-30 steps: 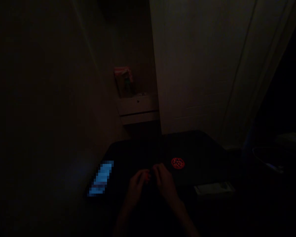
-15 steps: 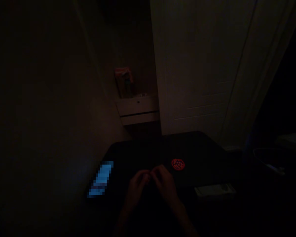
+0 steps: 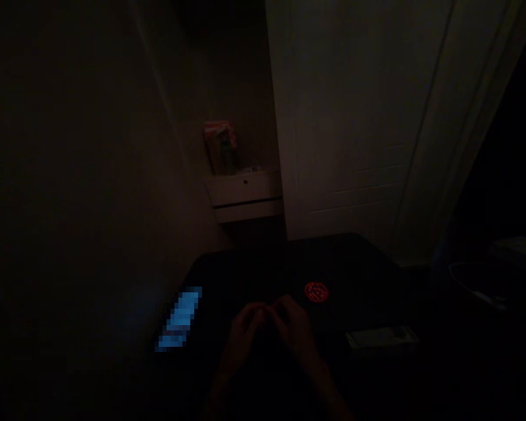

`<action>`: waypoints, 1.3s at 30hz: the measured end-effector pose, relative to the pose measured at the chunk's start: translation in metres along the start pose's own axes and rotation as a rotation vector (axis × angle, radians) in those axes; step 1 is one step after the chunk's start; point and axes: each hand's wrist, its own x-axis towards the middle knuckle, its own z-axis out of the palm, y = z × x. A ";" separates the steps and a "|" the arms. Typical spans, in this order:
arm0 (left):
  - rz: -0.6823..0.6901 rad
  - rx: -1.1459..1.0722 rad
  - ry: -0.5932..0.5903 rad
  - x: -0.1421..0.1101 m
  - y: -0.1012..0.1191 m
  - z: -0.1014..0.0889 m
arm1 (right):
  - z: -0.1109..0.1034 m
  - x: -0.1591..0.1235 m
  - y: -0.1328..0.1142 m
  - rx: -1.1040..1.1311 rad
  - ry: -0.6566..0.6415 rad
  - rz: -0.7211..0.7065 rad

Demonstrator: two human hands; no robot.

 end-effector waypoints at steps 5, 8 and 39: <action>0.008 0.011 0.003 0.000 0.001 0.000 | 0.000 0.001 -0.001 -0.001 0.010 0.012; 0.007 0.027 0.008 0.000 0.000 0.000 | 0.000 0.001 -0.002 0.014 0.030 0.018; -0.003 -0.001 -0.008 -0.001 0.000 0.000 | -0.001 -0.001 -0.001 0.085 -0.006 0.010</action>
